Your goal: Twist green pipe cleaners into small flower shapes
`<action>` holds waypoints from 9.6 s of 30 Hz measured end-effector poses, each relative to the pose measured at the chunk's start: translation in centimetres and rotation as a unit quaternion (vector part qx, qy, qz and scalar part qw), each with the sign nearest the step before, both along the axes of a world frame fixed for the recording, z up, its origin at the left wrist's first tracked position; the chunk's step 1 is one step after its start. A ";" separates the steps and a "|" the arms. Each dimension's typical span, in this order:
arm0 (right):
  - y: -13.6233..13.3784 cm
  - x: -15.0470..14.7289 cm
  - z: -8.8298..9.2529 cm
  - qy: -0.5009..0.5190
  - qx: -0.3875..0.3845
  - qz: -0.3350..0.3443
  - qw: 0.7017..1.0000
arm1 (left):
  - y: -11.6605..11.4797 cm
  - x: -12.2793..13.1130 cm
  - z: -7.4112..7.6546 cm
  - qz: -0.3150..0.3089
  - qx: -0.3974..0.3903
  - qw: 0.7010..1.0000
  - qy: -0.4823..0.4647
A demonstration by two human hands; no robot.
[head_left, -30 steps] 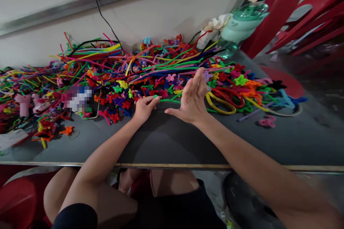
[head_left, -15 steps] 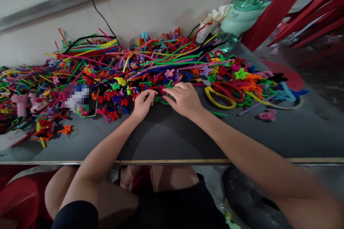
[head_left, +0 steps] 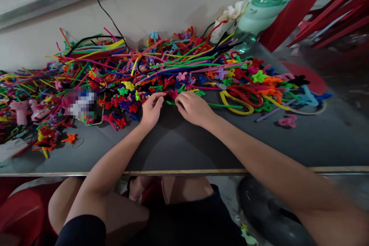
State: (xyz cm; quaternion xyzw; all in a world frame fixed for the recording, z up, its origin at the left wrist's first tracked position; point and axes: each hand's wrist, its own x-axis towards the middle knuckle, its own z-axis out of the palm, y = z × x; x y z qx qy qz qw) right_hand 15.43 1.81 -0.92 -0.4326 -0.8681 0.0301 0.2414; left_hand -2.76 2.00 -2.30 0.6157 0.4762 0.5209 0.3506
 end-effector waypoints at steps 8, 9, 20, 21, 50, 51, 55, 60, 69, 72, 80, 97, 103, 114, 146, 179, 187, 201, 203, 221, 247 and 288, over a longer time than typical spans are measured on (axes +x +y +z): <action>-0.2 0.3 0.0 0.012 -0.034 -0.065 0.997 | -1.0 0.3 0.7 -0.001 0.121 0.976 0.180; -0.2 0.3 0.0 0.018 -0.034 -0.066 0.997 | -1.0 0.3 0.6 0.017 0.107 0.979 0.170; 0.3 0.8 -0.1 0.068 -0.020 -0.037 0.997 | -0.5 0.1 0.3 -0.124 -0.021 0.990 0.062; 0.2 0.8 -0.1 0.080 -0.014 -0.036 0.996 | -0.5 0.1 0.2 -0.136 -0.039 0.989 0.039; 0.4 1.8 0.0 0.142 0.038 0.073 0.986 | -0.2 0.0 -0.1 -0.049 -0.052 0.996 -0.060; 0.4 1.7 0.0 0.145 0.053 0.068 0.986 | -0.1 0.0 -0.1 -0.050 -0.057 0.995 -0.064; 0.4 1.6 0.0 0.151 0.104 0.017 0.983 | -0.1 0.0 -0.2 -0.061 -0.044 0.995 -0.068; 0.4 1.6 0.1 0.146 0.110 -0.004 0.983 | -0.1 0.1 -0.3 -0.055 -0.035 0.996 -0.058; 0.4 1.3 -0.1 0.133 0.151 -0.031 0.979 | -0.2 0.2 -0.4 -0.021 -0.047 0.997 -0.059; 0.4 1.2 0.0 0.151 0.154 -0.035 0.976 | -0.1 0.3 -0.4 -0.016 -0.054 0.997 -0.058; 0.2 1.5 0.7 0.247 0.126 -0.112 0.954 | -0.8 0.6 0.2 -0.124 -0.101 0.981 -0.112; -0.8 -0.9 0.1 0.305 0.101 0.052 0.946 | -1.1 0.9 0.0 -0.109 -0.102 0.978 -0.143; -0.5 -0.6 -0.4 0.283 0.090 0.079 0.951 | -1.2 0.8 0.6 -0.083 -0.137 0.972 -0.173; -0.8 -0.5 -0.4 0.280 0.026 -0.022 0.959 | -1.2 0.6 0.8 -0.067 -0.052 0.996 -0.014; -0.1 -0.3 -0.6 0.309 -0.106 -0.024 0.945 | -0.6 -0.2 0.4 0.002 0.143 0.960 0.241; 1.6 0.1 -1.2 0.332 -0.204 -0.070 0.918 | -0.5 -1.0 0.3 0.026 0.162 0.943 0.290; 2.6 0.9 -1.7 0.328 -0.284 -0.063 0.899 | -0.7 -1.0 0.3 -0.053 0.228 0.921 0.311; -0.1 0.1 -0.4 0.226 -0.097 -0.011 0.969 | -2.3 -1.3 1.5 -0.164 0.359 0.804 0.445; -0.3 -0.1 -0.6 0.193 -0.067 -0.005 0.979 | -2.1 -1.4 1.6 -0.124 0.357 0.808 0.452; -0.7 0.3 0.0 -0.029 -0.057 -0.149 0.987 | -1.0 -2.5 1.1 0.064 0.294 0.830 0.470; -0.6 0.6 0.4 -0.015 -0.104 -0.167 0.980 | -0.7 -2.4 0.8 0.008 0.274 0.805 0.525; -1.3 -1.4 -0.2 -0.012 0.001 0.004 1.000 | -0.4 -2.2 0.7 0.057 0.193 0.843 0.499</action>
